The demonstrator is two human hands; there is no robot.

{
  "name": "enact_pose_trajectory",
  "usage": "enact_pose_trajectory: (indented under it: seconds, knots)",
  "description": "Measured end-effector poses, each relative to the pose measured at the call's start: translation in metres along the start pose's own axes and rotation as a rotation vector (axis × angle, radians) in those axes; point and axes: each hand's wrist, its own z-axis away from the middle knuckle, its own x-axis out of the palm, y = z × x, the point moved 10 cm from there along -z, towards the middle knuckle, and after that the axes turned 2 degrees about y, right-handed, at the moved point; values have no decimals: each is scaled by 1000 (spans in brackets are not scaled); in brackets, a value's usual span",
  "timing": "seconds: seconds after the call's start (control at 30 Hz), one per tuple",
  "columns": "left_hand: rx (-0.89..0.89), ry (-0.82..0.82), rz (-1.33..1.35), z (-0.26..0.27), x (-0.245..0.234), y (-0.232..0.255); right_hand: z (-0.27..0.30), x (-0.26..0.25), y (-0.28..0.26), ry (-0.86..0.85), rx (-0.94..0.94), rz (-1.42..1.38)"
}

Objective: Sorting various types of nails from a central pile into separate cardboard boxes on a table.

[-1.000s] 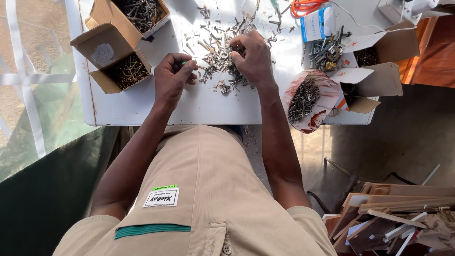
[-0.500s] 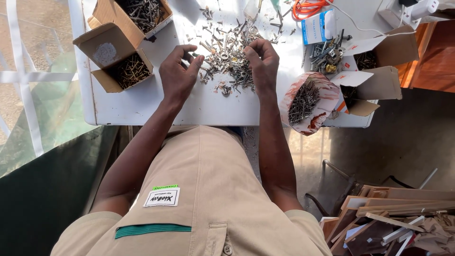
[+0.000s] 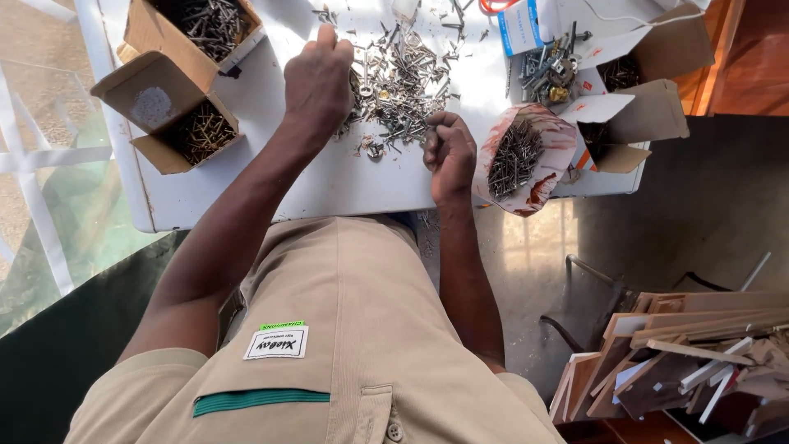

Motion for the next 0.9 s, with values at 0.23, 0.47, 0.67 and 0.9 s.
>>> enact_pose_trajectory:
  seconds: [0.23,0.47,0.67,0.9]
  knots:
    - [47,-87,-145,-9,22,-1,-4,11,-22,116,-234,612]
    - [63,-141,17,-2,-1,2,-77,76,-51,89,-503,1083]
    - [-22,-17,434,19,-42,-3,-146,83,-18,204,-885,1267]
    - [-327,-14,808,42,-64,-12,-142,78,-13,133,-640,1303]
